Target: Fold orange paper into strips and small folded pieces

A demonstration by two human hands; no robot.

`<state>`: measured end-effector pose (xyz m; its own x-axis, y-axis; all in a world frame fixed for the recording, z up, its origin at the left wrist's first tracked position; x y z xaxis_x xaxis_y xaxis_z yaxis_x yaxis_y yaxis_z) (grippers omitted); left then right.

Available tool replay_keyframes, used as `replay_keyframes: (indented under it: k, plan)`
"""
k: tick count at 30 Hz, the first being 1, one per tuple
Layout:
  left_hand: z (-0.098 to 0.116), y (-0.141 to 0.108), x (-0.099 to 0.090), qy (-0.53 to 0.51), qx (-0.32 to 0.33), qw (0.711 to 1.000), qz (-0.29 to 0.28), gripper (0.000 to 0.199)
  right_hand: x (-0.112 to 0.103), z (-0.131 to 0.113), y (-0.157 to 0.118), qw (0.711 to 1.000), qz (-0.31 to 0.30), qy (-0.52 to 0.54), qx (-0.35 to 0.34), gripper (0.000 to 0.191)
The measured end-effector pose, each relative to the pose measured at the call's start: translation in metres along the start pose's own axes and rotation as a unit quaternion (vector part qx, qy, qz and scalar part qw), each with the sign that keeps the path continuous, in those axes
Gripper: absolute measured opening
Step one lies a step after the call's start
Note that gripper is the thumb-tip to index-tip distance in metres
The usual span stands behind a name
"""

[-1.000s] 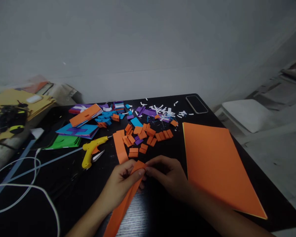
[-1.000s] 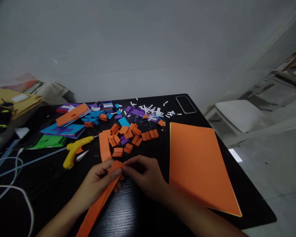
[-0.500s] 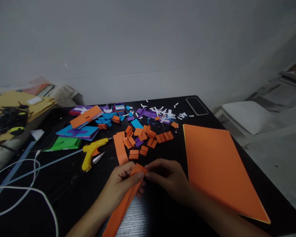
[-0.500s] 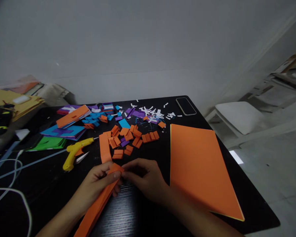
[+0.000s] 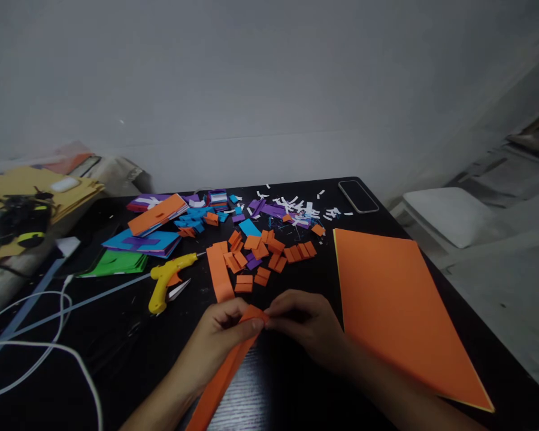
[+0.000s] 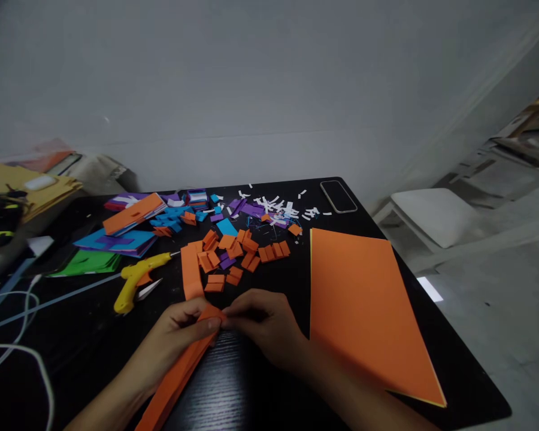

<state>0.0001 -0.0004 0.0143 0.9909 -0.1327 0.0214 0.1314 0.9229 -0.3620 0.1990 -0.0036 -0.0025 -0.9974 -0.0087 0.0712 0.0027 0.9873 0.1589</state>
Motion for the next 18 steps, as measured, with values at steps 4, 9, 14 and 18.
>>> replay_keyframes:
  k: [4, 9, 14, 18]
  plan:
    - [0.0001, -0.0002, -0.0008, -0.005, -0.009, 1.000, -0.012, 0.032, -0.0007, -0.0009, 0.0008, 1.000, -0.006, -0.003, -0.001, 0.014]
    - [-0.0002, -0.0006, -0.0023, -0.012, -0.019, 1.000, -0.016, 0.027, -0.0019, -0.0022, 0.0007, 1.000, -0.018, -0.007, 0.008, 0.012]
    - [-0.0010, -0.0012, -0.0039, -0.015, -0.006, 0.999, -0.034, 0.021, -0.0020, -0.0014, 0.0007, 0.999, -0.026, 0.003, 0.019, 0.010]
    - [-0.0023, -0.0009, -0.0047, -0.007, 0.004, 0.999, -0.033, 0.021, -0.0026, -0.0033, 0.0011, 0.999, -0.034, -0.004, 0.027, 0.011]
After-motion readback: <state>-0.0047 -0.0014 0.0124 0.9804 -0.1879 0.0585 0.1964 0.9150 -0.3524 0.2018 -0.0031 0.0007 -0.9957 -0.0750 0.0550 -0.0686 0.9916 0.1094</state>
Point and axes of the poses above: each hand's wrist, its own y-axis towards the middle knuckle, its own x-axis out of the palm, z = x × y, the point moved 1 cm from there along y, towards the middle knuckle, and after that the axes turned 12 degrees about z, right-handed, at the moved point
